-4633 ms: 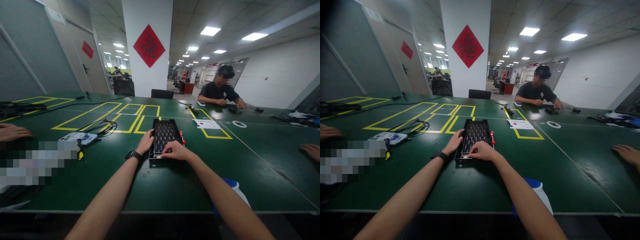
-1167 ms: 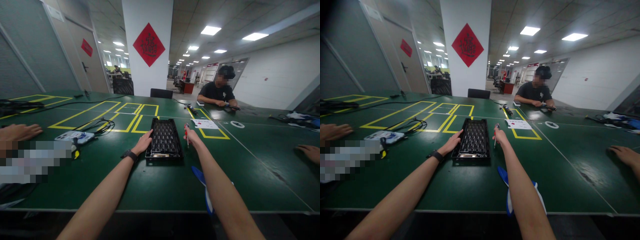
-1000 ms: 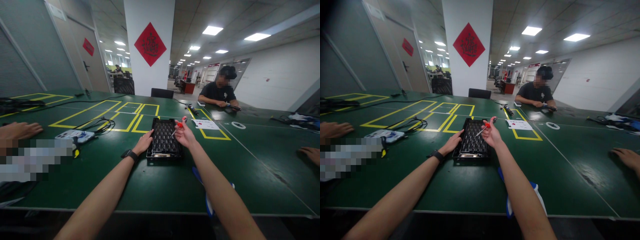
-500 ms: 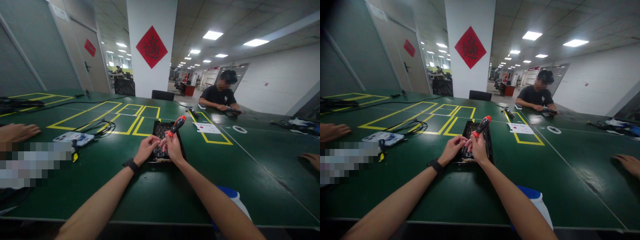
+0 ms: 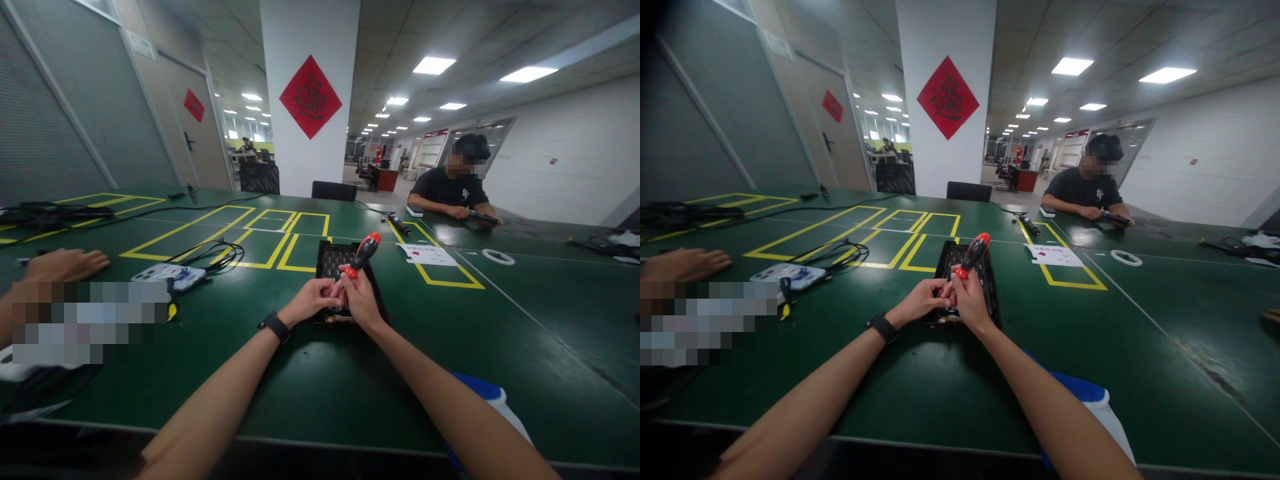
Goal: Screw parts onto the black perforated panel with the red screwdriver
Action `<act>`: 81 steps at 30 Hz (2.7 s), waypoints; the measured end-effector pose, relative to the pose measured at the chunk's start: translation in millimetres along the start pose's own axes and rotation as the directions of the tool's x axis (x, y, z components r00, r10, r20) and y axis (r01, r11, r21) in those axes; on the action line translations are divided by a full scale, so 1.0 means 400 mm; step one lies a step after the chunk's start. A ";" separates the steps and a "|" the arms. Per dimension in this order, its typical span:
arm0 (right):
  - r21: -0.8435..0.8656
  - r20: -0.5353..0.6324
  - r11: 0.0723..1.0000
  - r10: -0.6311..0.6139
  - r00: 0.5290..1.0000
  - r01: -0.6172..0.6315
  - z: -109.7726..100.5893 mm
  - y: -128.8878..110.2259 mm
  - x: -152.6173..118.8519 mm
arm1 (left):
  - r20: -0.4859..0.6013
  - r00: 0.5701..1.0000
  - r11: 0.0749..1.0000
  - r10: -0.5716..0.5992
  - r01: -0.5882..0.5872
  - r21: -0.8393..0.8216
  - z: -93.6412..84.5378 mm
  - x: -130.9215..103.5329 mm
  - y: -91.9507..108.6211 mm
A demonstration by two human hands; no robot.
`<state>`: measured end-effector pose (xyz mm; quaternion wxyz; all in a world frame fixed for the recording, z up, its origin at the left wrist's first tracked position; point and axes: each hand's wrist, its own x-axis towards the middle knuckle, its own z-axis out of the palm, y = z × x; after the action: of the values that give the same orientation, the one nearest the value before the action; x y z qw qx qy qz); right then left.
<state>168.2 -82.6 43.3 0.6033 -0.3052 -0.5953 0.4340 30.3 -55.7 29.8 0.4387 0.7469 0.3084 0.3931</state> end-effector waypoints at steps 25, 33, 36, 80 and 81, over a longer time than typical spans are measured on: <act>0.078 -0.029 0.997 0.006 1.000 -0.004 -0.011 -0.005 0.000 | -0.177 0.982 0.975 0.063 -0.023 0.222 0.013 -0.029 0.004; 0.141 -0.006 0.989 0.044 0.999 -0.042 -0.018 -0.002 0.003 | -0.115 0.986 0.954 0.120 -0.083 0.288 0.011 -0.039 0.016; 0.146 -0.014 0.989 0.038 0.999 -0.036 -0.019 0.001 0.004 | -0.140 0.985 0.963 0.103 -0.063 0.263 0.015 -0.040 0.019; 0.084 -0.025 0.996 0.038 0.999 -0.036 -0.015 -0.012 0.000 | -0.078 0.995 0.980 0.056 -0.040 0.197 0.009 -0.038 0.017; 0.087 -0.029 0.996 0.035 0.999 -0.033 -0.015 -0.011 0.000 | -0.086 0.994 0.978 0.062 -0.044 0.205 0.010 -0.038 0.020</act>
<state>174.7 -83.7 46.6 0.6176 -0.2956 -0.5613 0.4649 26.9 -73.2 31.0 0.3352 0.7768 0.3466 0.4050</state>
